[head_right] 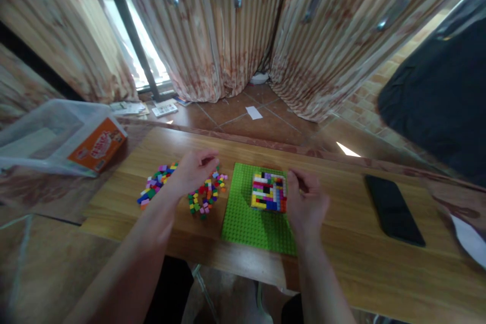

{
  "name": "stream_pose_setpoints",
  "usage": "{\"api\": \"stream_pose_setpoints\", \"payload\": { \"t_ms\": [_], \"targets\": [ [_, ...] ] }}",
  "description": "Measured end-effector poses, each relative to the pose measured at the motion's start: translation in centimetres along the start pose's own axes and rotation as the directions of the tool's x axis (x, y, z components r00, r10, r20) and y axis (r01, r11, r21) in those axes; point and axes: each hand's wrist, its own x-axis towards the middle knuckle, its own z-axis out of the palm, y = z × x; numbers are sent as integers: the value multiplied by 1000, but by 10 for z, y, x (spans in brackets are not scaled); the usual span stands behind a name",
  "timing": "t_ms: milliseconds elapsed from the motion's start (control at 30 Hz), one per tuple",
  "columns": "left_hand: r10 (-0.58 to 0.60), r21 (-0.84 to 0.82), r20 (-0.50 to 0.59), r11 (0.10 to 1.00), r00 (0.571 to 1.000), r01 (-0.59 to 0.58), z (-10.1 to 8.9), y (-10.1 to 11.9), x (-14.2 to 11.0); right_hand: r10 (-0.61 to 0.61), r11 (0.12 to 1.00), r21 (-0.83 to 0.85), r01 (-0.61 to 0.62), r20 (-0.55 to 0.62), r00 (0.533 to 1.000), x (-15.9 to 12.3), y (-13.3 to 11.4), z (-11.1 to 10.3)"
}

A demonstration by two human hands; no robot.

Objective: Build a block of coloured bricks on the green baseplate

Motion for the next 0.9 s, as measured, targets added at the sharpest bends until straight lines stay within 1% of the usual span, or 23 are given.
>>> {"api": "stream_pose_setpoints", "payload": {
  "t_ms": [33,100,167,200,267,367,433,467,533,633,800,900],
  "targets": [
    [-15,-12,-23,1000,1000,15,-2,-2,0,-73,997,-15,73,10,997,-4,-5,1],
    [-27,-21,-48,999,998,26,-4,-4,1,-208,977,-16,210,93,974,-15,-16,6],
    [-29,-13,-60,1000,998,28,-5,-3,0,-341,938,15,345,209,917,-28,-28,14],
    [-28,-6,-62,1000,998,28,-5,-3,0,-403,912,35,408,248,881,-35,-33,19],
    [-22,10,-53,1000,998,23,-5,-1,-1,-487,864,42,501,315,815,-47,-40,29],
    [-8,38,-35,999,999,9,-6,2,-2,-549,802,25,597,425,720,-60,-42,44],
    [-8,57,-32,998,999,10,-7,3,-3,-543,776,-8,631,501,674,-64,-42,52],
    [-9,65,-31,998,999,11,-7,3,-3,-528,767,-35,641,534,660,-66,-42,54],
    [-12,74,-25,997,1000,14,-7,3,-3,-491,754,-90,650,580,650,-67,-42,58],
    [-18,74,-24,997,1000,20,-7,3,-3,-454,736,-155,659,608,651,-68,-44,61],
    [-13,85,-17,996,1000,14,-7,3,-3,-444,672,-242,700,624,643,-70,-44,65],
    [-9,86,-14,996,1000,11,-7,2,-3,-445,662,-246,708,631,636,-71,-43,66]
  ]
}}
